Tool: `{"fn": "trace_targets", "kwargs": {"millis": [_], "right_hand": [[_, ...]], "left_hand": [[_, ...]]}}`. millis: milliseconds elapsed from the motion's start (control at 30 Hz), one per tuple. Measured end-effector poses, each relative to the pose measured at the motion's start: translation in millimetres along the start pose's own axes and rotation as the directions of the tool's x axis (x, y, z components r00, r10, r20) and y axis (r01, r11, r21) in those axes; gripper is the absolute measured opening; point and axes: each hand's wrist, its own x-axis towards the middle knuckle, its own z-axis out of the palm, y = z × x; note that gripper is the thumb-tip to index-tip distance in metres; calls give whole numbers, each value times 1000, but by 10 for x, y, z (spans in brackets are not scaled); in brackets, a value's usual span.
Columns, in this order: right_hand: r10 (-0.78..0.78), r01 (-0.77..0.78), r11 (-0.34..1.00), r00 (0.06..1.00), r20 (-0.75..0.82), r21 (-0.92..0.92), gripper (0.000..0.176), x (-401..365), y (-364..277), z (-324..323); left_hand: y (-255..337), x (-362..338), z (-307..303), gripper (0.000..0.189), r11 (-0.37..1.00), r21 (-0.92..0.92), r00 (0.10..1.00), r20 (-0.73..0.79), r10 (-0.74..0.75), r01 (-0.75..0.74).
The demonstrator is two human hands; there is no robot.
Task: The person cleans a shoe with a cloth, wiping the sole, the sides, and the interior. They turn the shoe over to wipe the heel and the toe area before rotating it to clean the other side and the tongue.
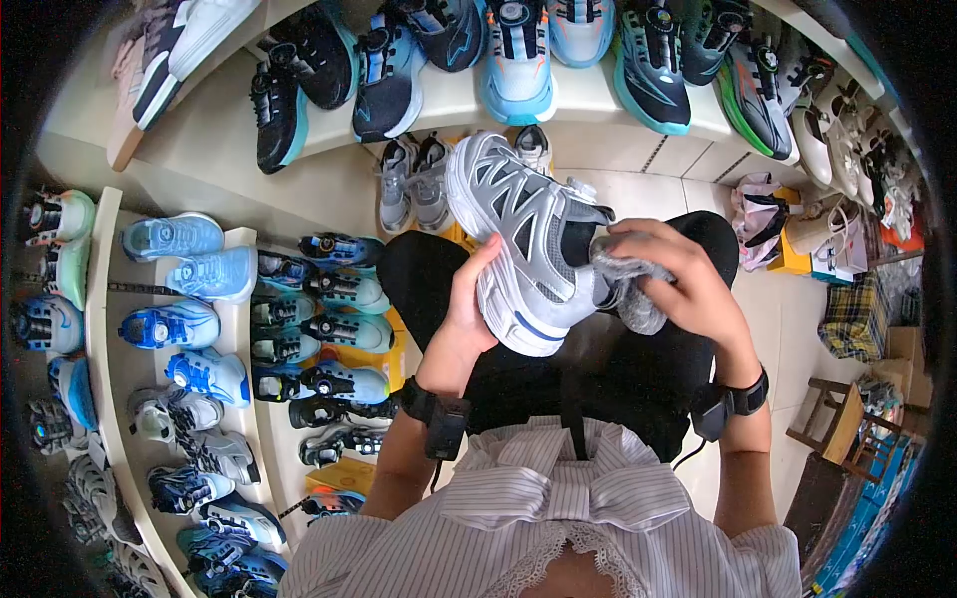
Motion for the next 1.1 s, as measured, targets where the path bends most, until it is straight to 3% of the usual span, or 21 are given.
{"fn": "trace_targets", "kwargs": {"millis": [67,167,200,267,400,433,500,533,600,700,733,833,933,967,1100], "right_hand": [[-17,25,997,995,-102,77,39,-17,50,-42],[92,9,959,936,-339,285,30,-52,220,0],[94,7,959,936,-340,284,30,-59,253,51],[325,-35,763,884,-337,645,26,-57,298,185],[431,-84,527,884,-180,846,26,-101,264,384],[429,-85,526,886,-178,846,26,-88,245,379],[112,40,855,959,-259,517,49,-78,144,359],[95,-15,956,960,-262,295,61,-74,91,347],[55,-33,994,977,-208,107,52,-62,110,301],[29,-4,972,994,-103,235,38,-38,127,124],[28,-4,972,995,-99,236,38,-27,135,94],[-80,58,985,987,137,160,38,-7,140,59],[-11,3,998,992,128,62,38,9,68,113],[5,-7,999,999,47,44,39,8,54,129],[-21,12,985,999,49,174,41,0,22,-91]], "left_hand": [[26,-2,-40,45,998,-55,998,57,5,-2],[50,-13,-61,40,995,-101,997,83,4,5],[43,-16,-51,40,995,-101,996,84,2,7],[31,-20,-23,39,994,-111,999,38,-11,15],[10,13,-27,48,999,-40,1000,-7,16,-16],[19,16,-51,44,997,-82,1000,26,15,-13],[26,11,-53,39,988,-155,998,56,1,8],[25,11,-56,39,988,-156,998,55,-1,10],[42,19,-58,39,991,-132,995,99,19,-6],[43,8,-43,44,996,-83,997,68,28,-22],[45,4,-36,47,999,-43,997,74,29,-25],[43,-9,-7,48,1000,-2,998,69,-5,5],[21,25,-28,49,999,44,997,67,-36,33],[18,32,-26,49,998,53,998,52,-21,18],[27,39,-46,51,992,122,1000,14,18,-19]]}}
